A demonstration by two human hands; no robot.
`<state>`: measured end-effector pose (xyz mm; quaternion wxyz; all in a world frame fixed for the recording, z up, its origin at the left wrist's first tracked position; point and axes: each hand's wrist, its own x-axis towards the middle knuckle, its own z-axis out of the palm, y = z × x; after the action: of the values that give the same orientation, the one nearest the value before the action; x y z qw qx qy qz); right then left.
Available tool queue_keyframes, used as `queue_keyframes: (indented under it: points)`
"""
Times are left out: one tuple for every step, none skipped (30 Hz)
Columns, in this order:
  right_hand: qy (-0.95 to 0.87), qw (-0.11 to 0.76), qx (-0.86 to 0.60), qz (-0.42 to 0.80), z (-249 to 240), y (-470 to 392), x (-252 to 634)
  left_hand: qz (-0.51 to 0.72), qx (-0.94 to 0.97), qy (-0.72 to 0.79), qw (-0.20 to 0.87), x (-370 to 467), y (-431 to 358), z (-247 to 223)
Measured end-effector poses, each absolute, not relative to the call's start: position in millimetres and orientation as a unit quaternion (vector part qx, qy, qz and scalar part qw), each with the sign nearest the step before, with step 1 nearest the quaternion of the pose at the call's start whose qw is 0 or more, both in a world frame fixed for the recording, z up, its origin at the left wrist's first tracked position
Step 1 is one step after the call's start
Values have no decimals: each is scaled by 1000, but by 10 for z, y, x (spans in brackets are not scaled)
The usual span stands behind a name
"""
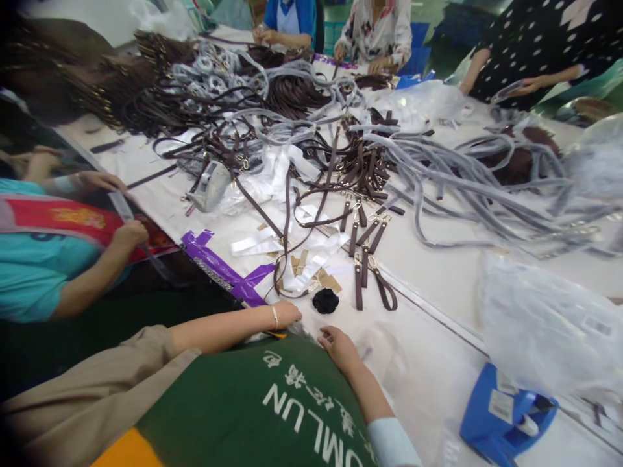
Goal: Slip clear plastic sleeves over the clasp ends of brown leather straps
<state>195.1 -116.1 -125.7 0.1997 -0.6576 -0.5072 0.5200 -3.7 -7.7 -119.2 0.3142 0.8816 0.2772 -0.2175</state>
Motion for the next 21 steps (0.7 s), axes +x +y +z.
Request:
queue_keyframes:
  points:
    - [-501, 208, -656, 525, -1294, -1136, 1963, -222, 875, 281, 324, -53, -48, -1234]
    - [-497, 213, -657, 526, -1312, -1106, 1986, -220, 870, 288, 334, -68, 1, -1260]
    - [-491, 221, -660, 524, -1316, -1068, 2014, -214, 866, 298, 340, -77, 74, -1271]
    - [-484, 230, -664, 521, -1310, -1021, 2043, -203, 862, 313, 343, -78, 171, -1273]
    - [-477, 239, -669, 517, -1300, -963, 2069, -191, 859, 331, 341, -67, 286, -1269]
    - [-471, 248, -674, 512, -1289, -896, 2089, -179, 856, 352, 335, -43, 415, -1264]
    - [-465, 256, -679, 507, -1281, -821, 2103, -167, 853, 372, 327, -4, 548, -1261]
    - [-460, 263, -682, 504, -1276, -742, 2111, -158, 851, 387, 318, 47, 675, -1262]
    - [-456, 269, -684, 503, -1275, -661, 2116, -153, 849, 398, 311, 108, 786, -1269]
    - [-452, 274, -684, 503, -1278, -580, 2121, -152, 849, 403, 305, 172, 872, -1281]
    - [-448, 278, -684, 504, -1284, -500, 2129, -155, 850, 404, 300, 234, 927, -1299]
    - [-443, 281, -686, 505, -1293, -421, 2142, -161, 852, 400, 297, 287, 948, -1322]
    - [-438, 281, -689, 504, -1305, -341, 2162, -171, 854, 394, 294, 328, 938, -1347]
    - [-434, 280, -695, 500, -1318, -258, 2189, -183, 856, 387, 291, 353, 902, -1372]
    - [-431, 277, -703, 494, -1333, -170, 2222, -194, 858, 379, 289, 361, 849, -1396]
    - [-430, 271, -711, 486, -1348, -75, 2259, -202, 859, 370, 289, 353, 789, -1417]
    - [-432, 263, -721, 475, -1364, 28, 2297, -207, 861, 363, 290, 332, 731, -1433]
    - [-436, 253, -729, 462, -1380, 139, 2332, -206, 863, 356, 294, 300, 682, -1441]
    - [-445, 242, -737, 449, -1396, 258, 2363, -200, 865, 350, 298, 261, 647, -1441]
    - [-455, 229, -743, 435, -1414, 383, 2385, -193, 868, 344, 301, 219, 630, -1432]
    - [-467, 213, -747, 422, -1434, 511, 2398, -180, 870, 342, 307, 176, 629, -1414]
